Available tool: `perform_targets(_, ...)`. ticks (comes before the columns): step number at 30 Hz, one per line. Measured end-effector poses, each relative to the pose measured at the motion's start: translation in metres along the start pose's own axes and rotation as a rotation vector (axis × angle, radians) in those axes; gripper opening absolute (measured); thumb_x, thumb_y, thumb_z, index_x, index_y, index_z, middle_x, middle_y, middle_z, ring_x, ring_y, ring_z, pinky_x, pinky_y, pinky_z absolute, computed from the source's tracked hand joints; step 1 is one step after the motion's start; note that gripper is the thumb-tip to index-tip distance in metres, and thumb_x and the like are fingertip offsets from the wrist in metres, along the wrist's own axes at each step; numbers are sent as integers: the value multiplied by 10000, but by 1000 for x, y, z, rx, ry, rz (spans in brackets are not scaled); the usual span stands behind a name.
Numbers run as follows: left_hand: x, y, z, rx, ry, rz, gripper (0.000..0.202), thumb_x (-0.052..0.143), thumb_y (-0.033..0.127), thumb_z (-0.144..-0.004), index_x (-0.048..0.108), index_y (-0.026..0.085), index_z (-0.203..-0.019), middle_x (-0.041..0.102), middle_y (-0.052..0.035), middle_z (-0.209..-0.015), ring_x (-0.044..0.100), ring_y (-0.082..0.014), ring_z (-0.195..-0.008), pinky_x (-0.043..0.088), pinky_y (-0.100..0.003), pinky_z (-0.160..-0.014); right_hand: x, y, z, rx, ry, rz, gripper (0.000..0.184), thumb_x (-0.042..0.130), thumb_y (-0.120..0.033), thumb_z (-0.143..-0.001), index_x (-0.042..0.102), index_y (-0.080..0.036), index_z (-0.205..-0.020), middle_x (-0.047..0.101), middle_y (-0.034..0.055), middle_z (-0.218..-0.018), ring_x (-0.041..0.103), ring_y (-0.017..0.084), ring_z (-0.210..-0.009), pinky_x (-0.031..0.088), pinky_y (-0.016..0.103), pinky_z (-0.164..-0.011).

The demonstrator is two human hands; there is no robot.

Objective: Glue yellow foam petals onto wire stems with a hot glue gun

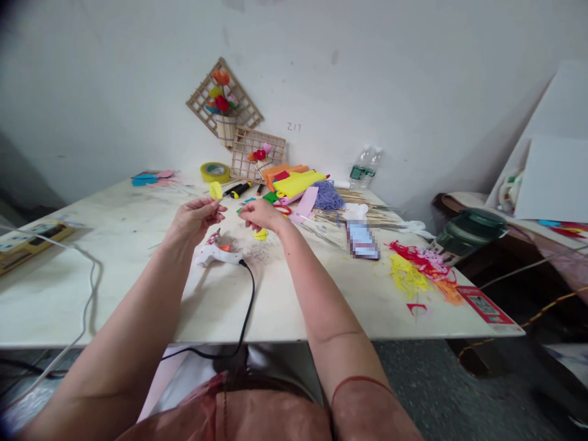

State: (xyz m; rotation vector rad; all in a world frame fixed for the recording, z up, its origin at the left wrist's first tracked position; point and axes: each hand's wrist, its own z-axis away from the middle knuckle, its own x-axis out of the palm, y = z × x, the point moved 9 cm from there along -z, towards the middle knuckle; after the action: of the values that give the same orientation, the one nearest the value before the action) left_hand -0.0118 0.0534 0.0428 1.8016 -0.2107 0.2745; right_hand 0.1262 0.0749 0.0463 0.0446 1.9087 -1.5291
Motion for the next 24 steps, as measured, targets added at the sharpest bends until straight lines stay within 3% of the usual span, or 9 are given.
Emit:
perform_targets(3, -18, 12, -3, 85, 100, 33, 266, 748, 290, -584, 610, 137, -753, 656, -8, -654, 581, -72, -499, 461, -193, -538, 32, 1, 4, 14, -152, 263, 253, 632, -387, -733, 609, -158, -839, 648, 34, -671, 562, 103, -507, 428, 203, -464)
perform_targets(8, -35, 20, -4, 153, 207, 130, 260, 741, 272, -593, 588, 144, -760, 654, 0, -634, 586, -71, -493, 460, -178, -528, 68, -1, 10, -4, -147, 807, 582, 607, -671, -606, 650, -169, -899, 672, 160, -987, 629, 278, -896, 465, 302, -670)
perform_targets(13, -40, 22, -4, 182, 248, 178, 254, 746, 260, -585, 590, 138, -746, 655, -11, -616, 586, -80, -475, 454, -173, -489, 102, 1, 19, -19, -259, 986, 365, 613, -306, -688, 615, -195, -1036, 676, 109, -1014, 625, 256, -946, 465, 333, -761)
perform_targets(19, -47, 26, -5, 218, 279, 206, 236, 742, 248, -597, 590, 138, -741, 657, -16, -626, 587, -79, -474, 441, -165, -470, 95, -13, 28, -106, -67, 1067, 419, 565, -217, -695, 548, -156, -1109, 670, 133, -973, 628, 250, -923, 464, 328, -750)
perform_targets(24, -62, 32, -2, 247, 382, 238, 244, 747, 257, -589, 580, 154, -735, 648, -6, -623, 585, -76, -487, 430, -158, -458, 64, -13, 35, -128, 83, 1159, 353, 525, -312, -789, 534, -136, -1094, 664, 154, -917, 626, 273, -886, 454, 343, -723)
